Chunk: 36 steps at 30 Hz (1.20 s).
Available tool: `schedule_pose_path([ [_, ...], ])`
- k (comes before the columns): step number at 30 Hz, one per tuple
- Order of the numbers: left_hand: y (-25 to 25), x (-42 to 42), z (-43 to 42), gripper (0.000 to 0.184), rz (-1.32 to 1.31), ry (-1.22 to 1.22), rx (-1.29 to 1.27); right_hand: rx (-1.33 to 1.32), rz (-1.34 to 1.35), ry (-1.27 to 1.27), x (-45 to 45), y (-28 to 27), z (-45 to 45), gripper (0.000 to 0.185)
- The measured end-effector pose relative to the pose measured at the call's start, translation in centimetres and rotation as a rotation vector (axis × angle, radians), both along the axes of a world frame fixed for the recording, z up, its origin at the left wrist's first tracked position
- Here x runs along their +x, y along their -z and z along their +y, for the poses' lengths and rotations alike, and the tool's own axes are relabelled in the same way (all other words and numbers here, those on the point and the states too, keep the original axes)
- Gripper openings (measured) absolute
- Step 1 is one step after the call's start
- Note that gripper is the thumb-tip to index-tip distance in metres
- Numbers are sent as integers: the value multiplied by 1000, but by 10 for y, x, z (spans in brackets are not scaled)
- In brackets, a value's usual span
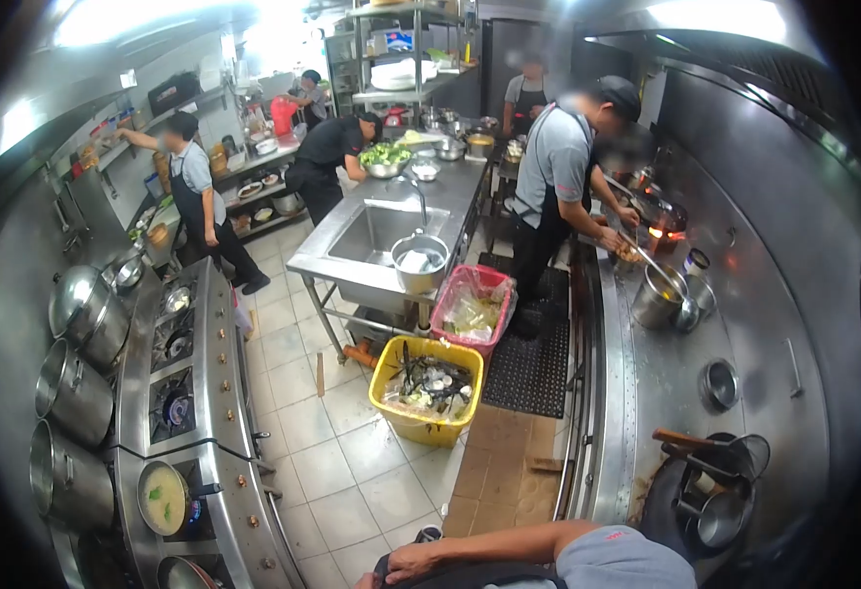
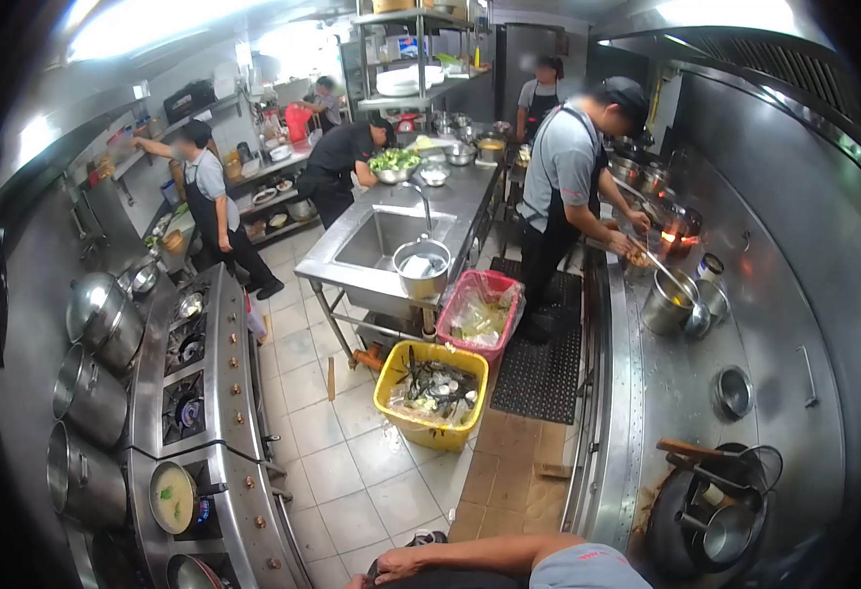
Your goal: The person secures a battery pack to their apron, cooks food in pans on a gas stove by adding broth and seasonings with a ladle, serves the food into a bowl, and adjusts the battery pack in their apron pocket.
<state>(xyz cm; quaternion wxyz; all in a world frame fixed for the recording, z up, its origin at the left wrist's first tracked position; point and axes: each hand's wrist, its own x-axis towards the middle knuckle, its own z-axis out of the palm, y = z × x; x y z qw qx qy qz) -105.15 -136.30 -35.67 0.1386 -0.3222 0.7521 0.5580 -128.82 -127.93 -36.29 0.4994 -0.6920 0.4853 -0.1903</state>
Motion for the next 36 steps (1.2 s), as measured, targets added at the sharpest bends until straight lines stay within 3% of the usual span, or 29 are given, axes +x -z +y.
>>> schedule_pose_path([
  [4, 8, -5, -2, 24, 60, -34, 25, 57, -85, -37, -3, -10, 3, 44],
  [6, 5, 4, -8, 23, 58, -21, 42, -88, 348, 12, -8, -8, 4, 41],
  [7, 2, 11, -12, 22, 49, -4, 48, -124, 432, -17, -7, -22, 3, 40],
  [10, -21, 21, -24, 19, 20, 31, 53, -196, 445, -33, -10, -55, -3, 42],
  [13, -29, 38, -23, 17, 2, 79, 38, -46, 427, 10, -6, -55, 4, 43],
  [16, -47, 39, -23, 16, 16, 246, 7, -61, 510, 23, 0, -56, 13, 47],
  [18, -41, 39, -19, 13, 160, 406, -1, -81, 493, -72, -4, -74, 7, 44],
  [19, -50, 28, -25, 11, 75, 496, 74, -50, 496, -174, -3, -77, -1, 42],
  [20, -52, 25, -34, 11, -53, 421, 351, 4, 376, -204, -9, -75, 4, 40],
  [21, -73, 20, -45, 18, -144, 365, 428, 11, 246, -201, -17, -108, 3, 38],
  [22, -44, 37, -48, 22, -55, 200, 436, 164, 100, -125, -31, -127, 3, 35],
  [23, -26, 38, -41, 27, 77, -107, 316, 178, 8, -6, -45, -132, 2, 30],
  [24, -4, 34, -24, 37, 75, -341, 26, 199, -87, 232, -57, -103, 9, 29],
  [25, 14, 30, 3, 50, 284, -455, -127, 293, -329, 417, -70, -73, 11, 29],
  [26, 18, 21, 25, 54, 207, -551, 46, 199, -470, 399, -82, -44, 0, 35],
  [27, 43, 22, 53, 56, 274, -630, 320, 269, -326, 424, -75, -39, -2, 41],
  [28, 36, 24, 73, 53, 270, -587, 303, 270, -338, 381, -60, -22, 1, 41],
  [30, -2, 38, 93, 44, 268, -475, 229, 607, -442, 261, -24, 26, 8, 53],
  [31, -10, 54, 109, 46, 415, -360, -20, 577, -461, 72, -1, 33, 20, 59],
  [32, -32, 69, 123, 52, 436, -345, -78, 545, -477, -124, 27, 35, 27, 66],
  [34, -38, 101, 148, 54, 350, -514, -77, 532, -343, -326, 59, -28, 29, 78],
  [36, -47, 103, 157, 54, 306, -628, -172, 536, -271, -406, 63, -25, 11, 84],
])
